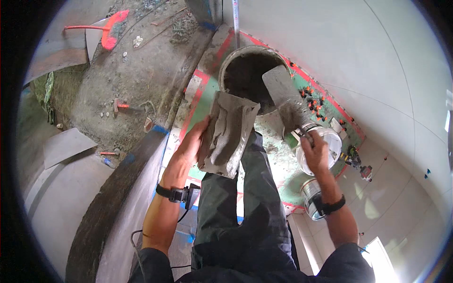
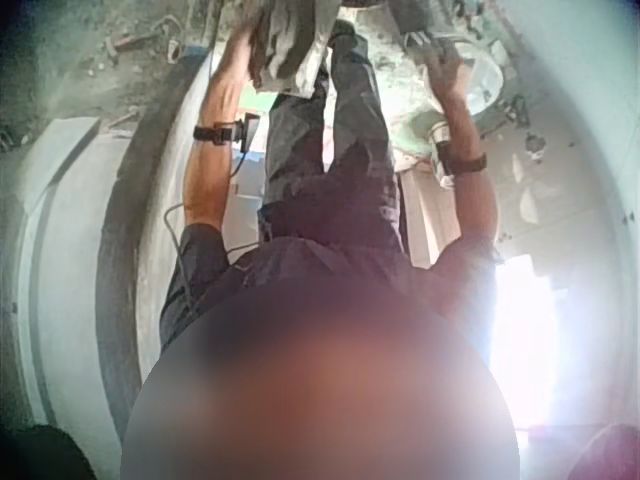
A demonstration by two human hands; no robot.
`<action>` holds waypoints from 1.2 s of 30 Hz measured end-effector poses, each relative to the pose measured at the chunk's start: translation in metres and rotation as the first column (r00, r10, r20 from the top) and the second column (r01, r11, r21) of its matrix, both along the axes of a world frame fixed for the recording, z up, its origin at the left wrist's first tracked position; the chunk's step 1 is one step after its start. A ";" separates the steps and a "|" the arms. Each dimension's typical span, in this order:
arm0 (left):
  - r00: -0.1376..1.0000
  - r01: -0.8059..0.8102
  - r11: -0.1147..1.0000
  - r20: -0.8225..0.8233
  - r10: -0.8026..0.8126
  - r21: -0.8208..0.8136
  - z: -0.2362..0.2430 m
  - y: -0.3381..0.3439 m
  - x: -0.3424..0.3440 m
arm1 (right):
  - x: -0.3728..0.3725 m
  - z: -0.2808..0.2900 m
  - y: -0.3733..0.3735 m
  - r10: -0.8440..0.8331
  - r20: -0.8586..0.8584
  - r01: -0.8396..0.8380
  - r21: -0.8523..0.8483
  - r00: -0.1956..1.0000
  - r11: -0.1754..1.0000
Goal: Applying mortar to a tile and attaching it to a wall near a window frame.
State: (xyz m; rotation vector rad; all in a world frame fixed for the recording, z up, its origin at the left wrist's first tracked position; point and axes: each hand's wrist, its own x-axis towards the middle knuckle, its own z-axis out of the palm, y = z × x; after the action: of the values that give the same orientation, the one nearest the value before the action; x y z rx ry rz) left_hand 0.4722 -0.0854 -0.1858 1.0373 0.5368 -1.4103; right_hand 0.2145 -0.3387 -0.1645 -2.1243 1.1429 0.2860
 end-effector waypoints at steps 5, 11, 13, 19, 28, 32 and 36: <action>0.977 0.093 0.990 0.203 -0.069 -0.109 -0.018 0.012 -0.004 | 0.037 0.092 -0.039 0.308 -0.060 -0.312 -0.064 0.949 0.948; 0.948 0.297 0.951 0.143 -0.283 -0.087 -0.032 0.022 -0.002 | 0.107 0.153 -0.021 0.624 -0.319 -0.678 -0.087 0.713 0.730; 0.974 0.208 0.972 0.109 -0.197 -0.106 -0.030 0.017 -0.008 | 0.114 0.155 -0.015 0.634 -0.337 -0.697 -0.103 0.696 0.710; 0.994 -0.012 0.995 0.111 0.023 -0.101 -0.038 0.022 -0.003 | 0.095 0.146 -0.019 0.591 -0.446 -0.693 -0.100 0.672 0.713; 0.992 -0.117 0.993 0.055 0.118 -0.019 -0.018 0.006 0.035 | 0.066 0.122 -0.023 0.463 -0.298 -0.513 -0.113 0.835 0.851; 0.989 -0.146 0.989 0.023 0.146 -0.003 -0.018 -0.004 0.039 | 0.078 0.106 -0.029 0.523 -0.215 -0.565 -0.273 0.825 0.779; 0.988 -0.150 0.988 0.039 0.149 0.028 -0.018 -0.017 0.038 | 0.077 0.097 -0.025 0.566 -0.189 -0.595 -0.331 0.802 0.732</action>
State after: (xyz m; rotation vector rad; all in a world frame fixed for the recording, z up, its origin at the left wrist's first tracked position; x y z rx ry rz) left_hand 0.5106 -0.1020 -0.2034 1.0245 0.5988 -1.2516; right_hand 0.2916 -0.3642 -0.0678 -2.8163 0.5512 0.4627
